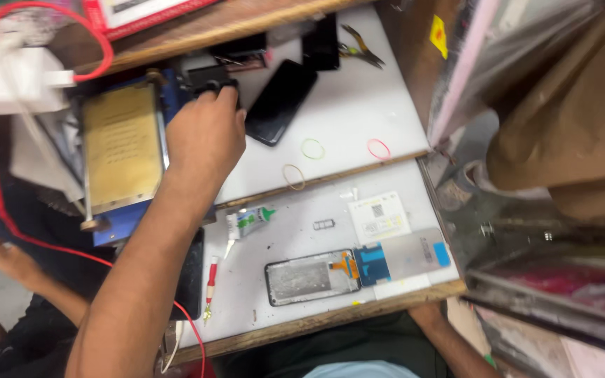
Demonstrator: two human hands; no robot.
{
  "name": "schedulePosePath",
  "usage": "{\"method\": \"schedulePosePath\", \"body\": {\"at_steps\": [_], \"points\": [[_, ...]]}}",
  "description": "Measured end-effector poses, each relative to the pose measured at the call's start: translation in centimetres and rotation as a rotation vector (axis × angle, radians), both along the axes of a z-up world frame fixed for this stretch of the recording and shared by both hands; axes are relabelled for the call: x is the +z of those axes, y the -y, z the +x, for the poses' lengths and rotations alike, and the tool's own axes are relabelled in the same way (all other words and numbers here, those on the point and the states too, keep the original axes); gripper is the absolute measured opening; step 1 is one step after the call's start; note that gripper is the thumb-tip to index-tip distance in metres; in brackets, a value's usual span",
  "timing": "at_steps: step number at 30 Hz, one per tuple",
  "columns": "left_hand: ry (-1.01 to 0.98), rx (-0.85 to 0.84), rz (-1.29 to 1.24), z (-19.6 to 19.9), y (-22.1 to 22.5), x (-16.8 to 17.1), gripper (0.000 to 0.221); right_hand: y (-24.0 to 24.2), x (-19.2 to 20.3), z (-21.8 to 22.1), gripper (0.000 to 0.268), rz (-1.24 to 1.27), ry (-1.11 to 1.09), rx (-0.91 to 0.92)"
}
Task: The person handles a disassembled smartphone, removes a protective film from a replacement screen, and applies adhesive to the phone frame. The person then aligns the screen with the frame and prepares to attach it.
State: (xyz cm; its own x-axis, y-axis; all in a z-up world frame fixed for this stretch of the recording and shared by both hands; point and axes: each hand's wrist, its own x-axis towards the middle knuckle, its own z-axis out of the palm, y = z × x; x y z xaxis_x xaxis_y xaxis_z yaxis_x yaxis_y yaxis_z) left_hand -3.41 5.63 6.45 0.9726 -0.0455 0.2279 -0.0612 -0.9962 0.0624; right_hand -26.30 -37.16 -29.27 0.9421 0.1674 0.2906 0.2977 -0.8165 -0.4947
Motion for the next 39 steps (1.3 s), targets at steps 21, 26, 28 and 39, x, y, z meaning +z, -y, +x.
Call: {"method": "schedulePosePath", "body": {"at_steps": [21, 26, 28, 39], "points": [[0.008, -0.135, -0.487, -1.1, 5.5, -5.3, 0.050, 1.1, -0.8, -1.1, 0.054, 0.123, -0.056, 0.007], [0.130, -0.177, -0.532, -9.8, 2.8, -4.9, 0.033, 1.5, -1.2, -0.6, 0.051, 0.117, -0.034, 0.027], [0.037, -0.097, -0.572, -13.6, 1.9, -5.0, 0.027, 1.7, -1.4, -1.4, 0.052, 0.077, -0.017, 0.044], [0.015, 0.399, -0.577, -24.4, -2.1, -8.3, 0.022, 4.0, 1.5, -0.2, 0.050, 0.424, -0.389, -0.187]]}}
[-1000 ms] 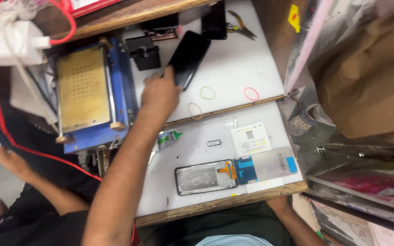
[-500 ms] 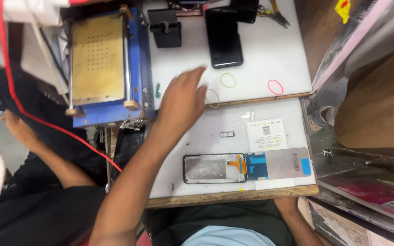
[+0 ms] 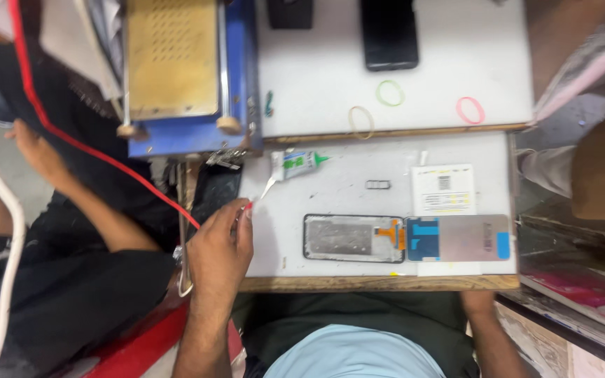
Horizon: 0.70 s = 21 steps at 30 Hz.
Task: The person handles a disassembled smartphone, removes a protective film from a replacement screen, and applies adhesive to the phone frame. The person then aligns the screen with the frame and prepares to attach it.
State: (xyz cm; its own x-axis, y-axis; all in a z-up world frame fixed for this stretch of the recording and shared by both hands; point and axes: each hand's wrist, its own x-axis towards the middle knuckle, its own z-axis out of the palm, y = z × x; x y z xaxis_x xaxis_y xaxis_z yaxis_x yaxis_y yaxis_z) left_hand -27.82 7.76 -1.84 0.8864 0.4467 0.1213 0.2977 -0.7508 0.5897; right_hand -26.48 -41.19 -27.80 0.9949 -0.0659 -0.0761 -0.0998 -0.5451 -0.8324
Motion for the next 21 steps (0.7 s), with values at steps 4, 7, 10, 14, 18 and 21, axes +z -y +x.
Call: {"method": "schedulePosePath", "body": {"at_steps": [4, 7, 10, 14, 18, 21], "points": [[0.073, -0.017, 0.170, -1.3, -1.4, -1.3, 0.022, 2.7, 2.4, 1.4, 0.024, 0.450, 0.044, -0.304], [0.034, -0.051, 0.245, -1.5, -0.8, -2.1, 0.022, 4.9, 5.3, 2.4, 0.050, 0.362, 0.281, -0.339], [-0.142, -0.023, 0.277, -0.8, -0.3, -3.0, 0.027, 4.8, 8.8, 1.7, 0.030, 0.404, 0.400, -0.252], [-0.180, 0.093, 0.230, 0.8, 0.0, -3.3, 0.030, 1.1, 14.7, 0.7, 0.018, -0.058, 0.591, -0.087], [-0.013, -0.043, 0.198, 1.2, 1.1, -2.6, 0.037, -6.4, 19.7, -0.1, 0.004, -0.227, 0.683, 0.208], [0.014, -0.291, 0.109, 0.8, 3.3, -1.8, 0.038, -12.3, 21.6, -1.3, 0.014, -0.155, 0.592, 0.516]]}}
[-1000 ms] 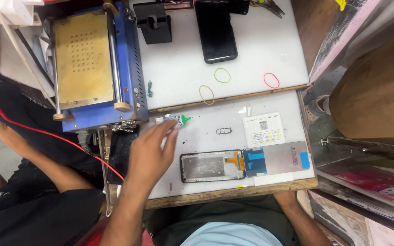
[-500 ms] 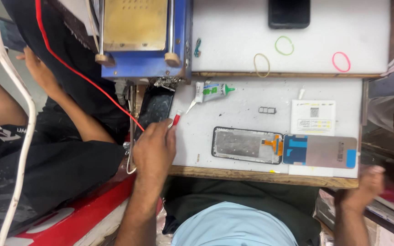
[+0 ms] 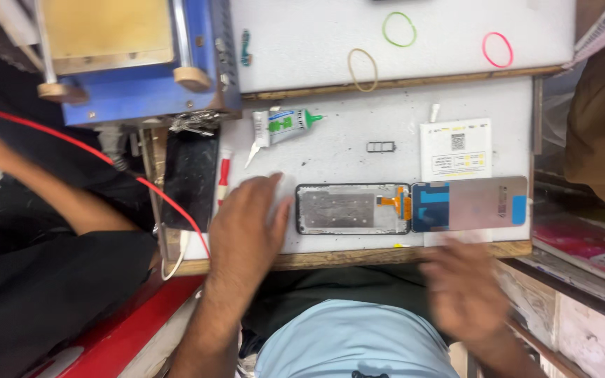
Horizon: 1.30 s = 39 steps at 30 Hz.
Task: The person handles a disassembled smartphone, removes a protective film from a replacement screen, and applies adhesive to the phone frame. The person then aligns the screen with the frame and prepares to attach it.
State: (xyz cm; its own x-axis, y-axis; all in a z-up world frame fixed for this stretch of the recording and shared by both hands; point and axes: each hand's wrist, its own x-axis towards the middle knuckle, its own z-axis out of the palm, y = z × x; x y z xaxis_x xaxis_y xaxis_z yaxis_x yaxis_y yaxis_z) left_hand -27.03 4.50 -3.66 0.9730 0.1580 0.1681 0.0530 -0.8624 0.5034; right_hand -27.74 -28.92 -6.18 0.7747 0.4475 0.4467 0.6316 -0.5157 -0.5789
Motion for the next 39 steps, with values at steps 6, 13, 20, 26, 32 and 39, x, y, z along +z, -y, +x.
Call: {"method": "schedulePosePath", "body": {"at_steps": [6, 13, 20, 26, 32, 39], "points": [[-0.045, -0.117, -0.053, 0.1, 2.2, -0.2, 0.035, -6.6, 0.3, 0.6, 0.042, -0.234, -0.245, 0.300], [0.053, 0.065, -0.054, -0.9, -0.1, -0.1, 0.022, -7.5, 0.0, 0.5, 0.047, -0.326, -0.270, 0.285], [0.047, 0.280, -0.088, -1.9, -2.8, -0.5, 0.007, -6.9, 0.0, 0.3, 0.010, -0.150, -0.303, 0.235], [0.013, 0.349, -0.049, -2.1, -4.4, -0.6, 0.013, -7.3, -1.0, 0.5, 0.031, 0.078, -0.307, 0.255], [0.036, 0.234, 0.034, -0.6, -3.6, -1.1, 0.020, -7.2, -1.6, 0.2, 0.037, 0.079, -0.267, 0.282], [-0.045, 0.163, 0.166, 2.4, -1.5, -2.8, 0.027, -6.9, -2.0, 0.5, 0.017, 0.098, -0.307, 0.274]]}}
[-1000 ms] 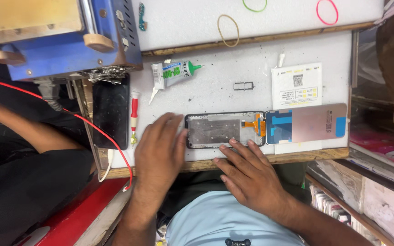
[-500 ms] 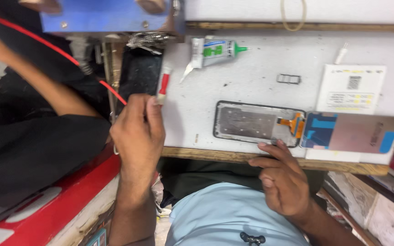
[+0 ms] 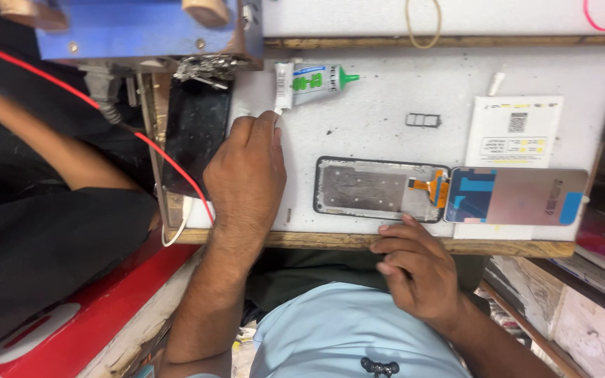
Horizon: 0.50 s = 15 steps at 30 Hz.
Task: The person handles a disassembled smartphone, removes a protective film from a replacement screen, and applies adhesive to the phone frame. The person then aligns the screen with the frame and prepares to attach it.
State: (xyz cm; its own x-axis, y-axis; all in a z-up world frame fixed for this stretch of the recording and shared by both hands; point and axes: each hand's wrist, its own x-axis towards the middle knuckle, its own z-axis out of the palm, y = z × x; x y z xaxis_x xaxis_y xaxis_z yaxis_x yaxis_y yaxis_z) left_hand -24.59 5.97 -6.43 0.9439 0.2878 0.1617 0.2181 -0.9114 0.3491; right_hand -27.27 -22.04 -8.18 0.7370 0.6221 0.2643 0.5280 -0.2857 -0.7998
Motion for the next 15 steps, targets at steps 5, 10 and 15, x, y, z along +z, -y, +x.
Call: {"method": "schedulePosePath", "body": {"at_steps": [5, 10, 15], "points": [[0.041, -0.073, -0.061, 0.9, 1.3, 0.9, 0.022, -0.3, 0.7, 0.3, 0.008, -0.107, 0.083, 0.024], [0.202, -0.301, -0.039, 3.2, 3.5, 0.9, 0.029, -0.1, 0.6, 0.4, 0.026, -0.088, 0.101, 0.058], [0.049, -0.266, 0.018, 4.7, 3.5, 1.4, 0.022, 0.4, 0.1, 0.2, 0.032, -0.042, 0.072, 0.039]]}}
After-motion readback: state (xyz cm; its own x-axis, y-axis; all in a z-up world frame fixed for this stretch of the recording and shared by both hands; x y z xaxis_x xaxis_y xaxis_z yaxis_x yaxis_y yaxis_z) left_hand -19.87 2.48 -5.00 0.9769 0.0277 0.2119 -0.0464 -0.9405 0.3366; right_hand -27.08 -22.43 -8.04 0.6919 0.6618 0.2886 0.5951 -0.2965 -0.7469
